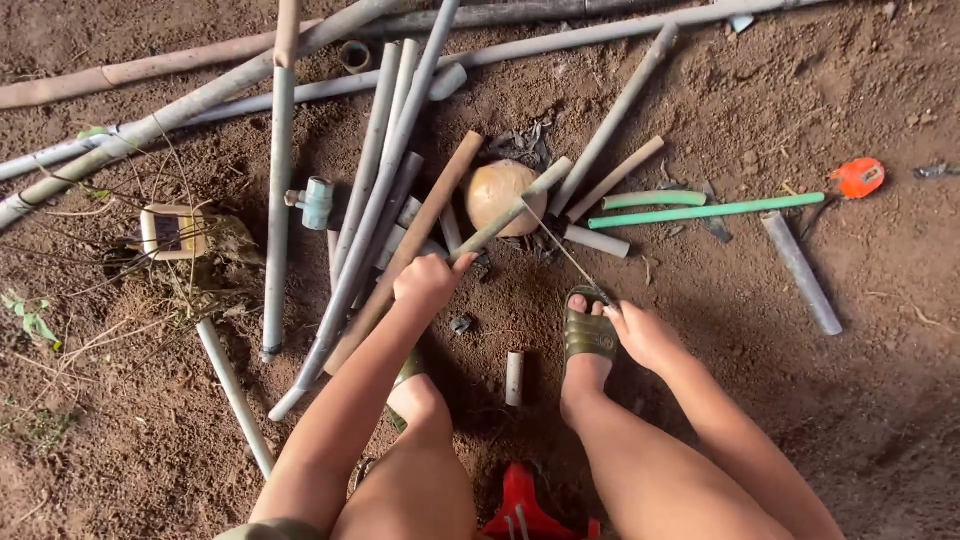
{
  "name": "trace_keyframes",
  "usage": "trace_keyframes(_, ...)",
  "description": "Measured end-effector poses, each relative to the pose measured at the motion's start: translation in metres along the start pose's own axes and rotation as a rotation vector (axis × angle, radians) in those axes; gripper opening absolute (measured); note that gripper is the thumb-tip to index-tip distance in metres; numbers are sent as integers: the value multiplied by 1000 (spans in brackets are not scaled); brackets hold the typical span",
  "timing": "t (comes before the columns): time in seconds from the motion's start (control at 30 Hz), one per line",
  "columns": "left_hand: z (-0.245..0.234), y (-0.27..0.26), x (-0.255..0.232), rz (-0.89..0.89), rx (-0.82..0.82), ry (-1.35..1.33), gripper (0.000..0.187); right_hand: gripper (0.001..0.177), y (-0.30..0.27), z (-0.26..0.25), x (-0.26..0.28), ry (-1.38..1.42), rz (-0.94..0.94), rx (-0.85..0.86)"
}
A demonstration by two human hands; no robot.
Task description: A person is sawing a bamboo pole using a handheld hacksaw blade while sitting on the ground.
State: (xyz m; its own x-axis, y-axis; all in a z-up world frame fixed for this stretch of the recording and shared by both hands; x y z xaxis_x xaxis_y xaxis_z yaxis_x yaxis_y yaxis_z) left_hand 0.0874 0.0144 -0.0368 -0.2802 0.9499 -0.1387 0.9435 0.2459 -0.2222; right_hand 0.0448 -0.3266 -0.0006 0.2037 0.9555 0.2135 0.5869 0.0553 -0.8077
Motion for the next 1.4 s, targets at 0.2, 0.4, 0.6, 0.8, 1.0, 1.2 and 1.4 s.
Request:
trace_keyframes(0.2,-3,-2,0,-7,17,-33,68,47,-10,-37,80,82,-48,21)
trace_keyframes(0.4,9,1,4,-19,47,-28,72,45,18,-12,69,282,-82,17)
trace_keyframes(0.6,24,6,14,-81,169,-54,75,52,14,13,-22,73,25,20)
trace_keyframes(0.8,12,3,8,-69,98,-6,71,46,16,-12,58,201,-65,20)
trace_keyframes(1.0,15,6,9,18,70,-10,69,39,26,-2,-7,-49,-106,-140)
trace_keyframes(1.2,27,11,10,9,205,-126,73,49,10,-8,2,-34,-71,-30)
trace_keyframes(1.4,35,8,19,-109,293,-41,76,45,4,-40,74,101,-140,-35)
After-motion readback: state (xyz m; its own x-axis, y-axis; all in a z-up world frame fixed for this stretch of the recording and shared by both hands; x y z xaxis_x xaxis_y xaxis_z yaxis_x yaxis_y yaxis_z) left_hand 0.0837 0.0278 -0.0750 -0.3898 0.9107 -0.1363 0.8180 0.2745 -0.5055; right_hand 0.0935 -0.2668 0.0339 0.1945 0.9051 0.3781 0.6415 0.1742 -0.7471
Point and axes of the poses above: each hand's wrist, its own y-axis towards the middle knuckle, its own z-axis out of the palm, x = y × z, the point moved 10 cm from there along y, towards the middle knuckle
